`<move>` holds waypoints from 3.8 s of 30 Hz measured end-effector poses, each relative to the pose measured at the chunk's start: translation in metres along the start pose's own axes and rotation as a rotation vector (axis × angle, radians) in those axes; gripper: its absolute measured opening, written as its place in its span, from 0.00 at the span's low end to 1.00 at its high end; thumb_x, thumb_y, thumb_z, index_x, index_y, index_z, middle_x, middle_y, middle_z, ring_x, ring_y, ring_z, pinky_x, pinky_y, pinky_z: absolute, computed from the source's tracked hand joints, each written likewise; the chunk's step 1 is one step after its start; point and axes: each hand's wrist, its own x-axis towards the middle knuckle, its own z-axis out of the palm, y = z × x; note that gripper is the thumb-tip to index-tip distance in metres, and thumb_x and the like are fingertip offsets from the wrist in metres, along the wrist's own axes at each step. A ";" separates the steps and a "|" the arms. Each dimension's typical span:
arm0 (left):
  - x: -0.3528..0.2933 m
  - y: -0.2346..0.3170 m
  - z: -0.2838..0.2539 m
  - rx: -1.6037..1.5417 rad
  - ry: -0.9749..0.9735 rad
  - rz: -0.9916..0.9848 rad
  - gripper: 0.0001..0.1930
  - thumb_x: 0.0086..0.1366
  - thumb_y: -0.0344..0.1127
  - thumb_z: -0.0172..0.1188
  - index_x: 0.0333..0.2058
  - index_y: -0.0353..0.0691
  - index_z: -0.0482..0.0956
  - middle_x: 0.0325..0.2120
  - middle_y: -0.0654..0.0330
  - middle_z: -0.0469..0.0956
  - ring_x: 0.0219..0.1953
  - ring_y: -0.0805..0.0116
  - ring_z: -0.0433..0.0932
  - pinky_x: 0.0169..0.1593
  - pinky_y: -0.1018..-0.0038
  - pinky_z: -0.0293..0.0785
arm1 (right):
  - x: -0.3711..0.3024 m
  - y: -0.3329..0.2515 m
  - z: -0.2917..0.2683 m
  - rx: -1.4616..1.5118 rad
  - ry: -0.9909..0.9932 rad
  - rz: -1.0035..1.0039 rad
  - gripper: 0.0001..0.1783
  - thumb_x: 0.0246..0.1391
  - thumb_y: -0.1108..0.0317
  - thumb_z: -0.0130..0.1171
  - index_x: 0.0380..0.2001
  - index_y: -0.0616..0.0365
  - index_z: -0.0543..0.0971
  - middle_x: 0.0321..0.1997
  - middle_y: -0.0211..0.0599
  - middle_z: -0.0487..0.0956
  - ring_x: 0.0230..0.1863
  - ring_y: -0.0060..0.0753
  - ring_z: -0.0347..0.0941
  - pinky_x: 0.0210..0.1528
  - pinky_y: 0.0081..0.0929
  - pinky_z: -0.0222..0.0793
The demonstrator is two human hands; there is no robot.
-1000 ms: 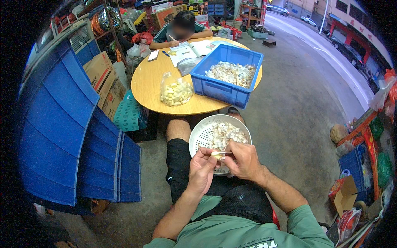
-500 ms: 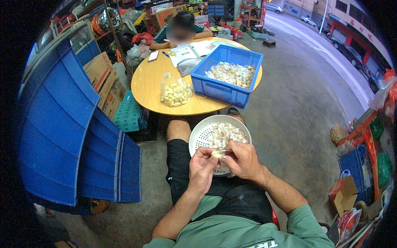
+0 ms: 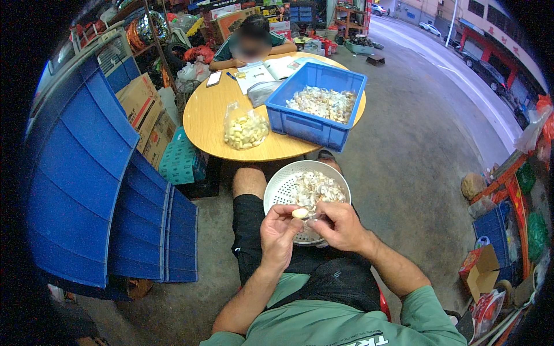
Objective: The person sits at a table and peels garlic cloves one by one using a small knife. Peeled cloves are placed into a plastic bag, while the skins are collected in a blue crate.
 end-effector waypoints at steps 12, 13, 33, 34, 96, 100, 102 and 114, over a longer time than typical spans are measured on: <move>-0.001 -0.003 -0.008 0.087 -0.058 0.025 0.10 0.66 0.24 0.62 0.44 0.34 0.74 0.46 0.53 0.80 0.45 0.72 0.78 0.46 0.78 0.75 | 0.001 -0.002 0.003 -0.180 0.094 -0.057 0.12 0.50 0.67 0.66 0.29 0.60 0.73 0.24 0.44 0.75 0.27 0.51 0.76 0.31 0.43 0.71; -0.001 -0.002 -0.008 0.093 -0.068 0.033 0.09 0.66 0.24 0.61 0.44 0.34 0.74 0.47 0.52 0.80 0.46 0.72 0.78 0.47 0.78 0.75 | 0.001 -0.002 0.003 -0.183 0.094 -0.058 0.12 0.50 0.67 0.66 0.29 0.60 0.72 0.24 0.44 0.75 0.27 0.51 0.76 0.31 0.43 0.71; -0.005 -0.001 -0.002 0.126 -0.038 0.038 0.08 0.67 0.23 0.60 0.43 0.34 0.74 0.46 0.48 0.81 0.48 0.68 0.79 0.52 0.73 0.76 | -0.001 0.007 0.005 -0.213 0.066 -0.121 0.14 0.47 0.66 0.67 0.27 0.60 0.72 0.22 0.45 0.74 0.25 0.52 0.76 0.29 0.43 0.70; -0.005 -0.002 -0.003 0.126 -0.030 0.026 0.08 0.67 0.24 0.60 0.43 0.34 0.74 0.46 0.48 0.81 0.46 0.70 0.79 0.50 0.75 0.76 | 0.000 0.006 0.004 -0.203 0.053 -0.123 0.14 0.47 0.66 0.67 0.27 0.60 0.72 0.22 0.45 0.75 0.26 0.51 0.76 0.29 0.43 0.70; -0.002 -0.005 -0.009 -0.075 -0.024 -0.194 0.14 0.74 0.41 0.52 0.47 0.34 0.74 0.35 0.60 0.77 0.29 0.76 0.74 0.31 0.80 0.70 | -0.004 0.003 -0.006 -0.087 0.159 0.130 0.09 0.55 0.69 0.61 0.28 0.64 0.73 0.25 0.47 0.74 0.27 0.49 0.74 0.30 0.40 0.69; -0.003 -0.010 -0.012 0.106 -0.008 -0.121 0.14 0.72 0.35 0.56 0.51 0.33 0.74 0.34 0.62 0.76 0.28 0.78 0.73 0.30 0.82 0.71 | -0.004 0.003 -0.004 -0.112 0.165 0.141 0.09 0.54 0.70 0.61 0.29 0.64 0.73 0.26 0.49 0.75 0.29 0.53 0.75 0.33 0.43 0.70; -0.003 -0.010 -0.013 0.191 -0.018 -0.091 0.14 0.71 0.30 0.57 0.52 0.32 0.74 0.35 0.62 0.77 0.29 0.78 0.74 0.31 0.82 0.72 | -0.005 0.005 -0.004 -0.105 0.160 0.153 0.08 0.54 0.71 0.60 0.30 0.64 0.73 0.27 0.49 0.76 0.31 0.55 0.76 0.34 0.44 0.71; -0.003 -0.011 -0.004 0.346 -0.012 0.045 0.13 0.65 0.19 0.60 0.48 0.30 0.76 0.40 0.58 0.79 0.38 0.76 0.79 0.35 0.82 0.77 | -0.006 -0.005 -0.006 -0.068 -0.003 0.109 0.09 0.56 0.68 0.60 0.32 0.63 0.73 0.27 0.51 0.75 0.30 0.56 0.75 0.34 0.46 0.69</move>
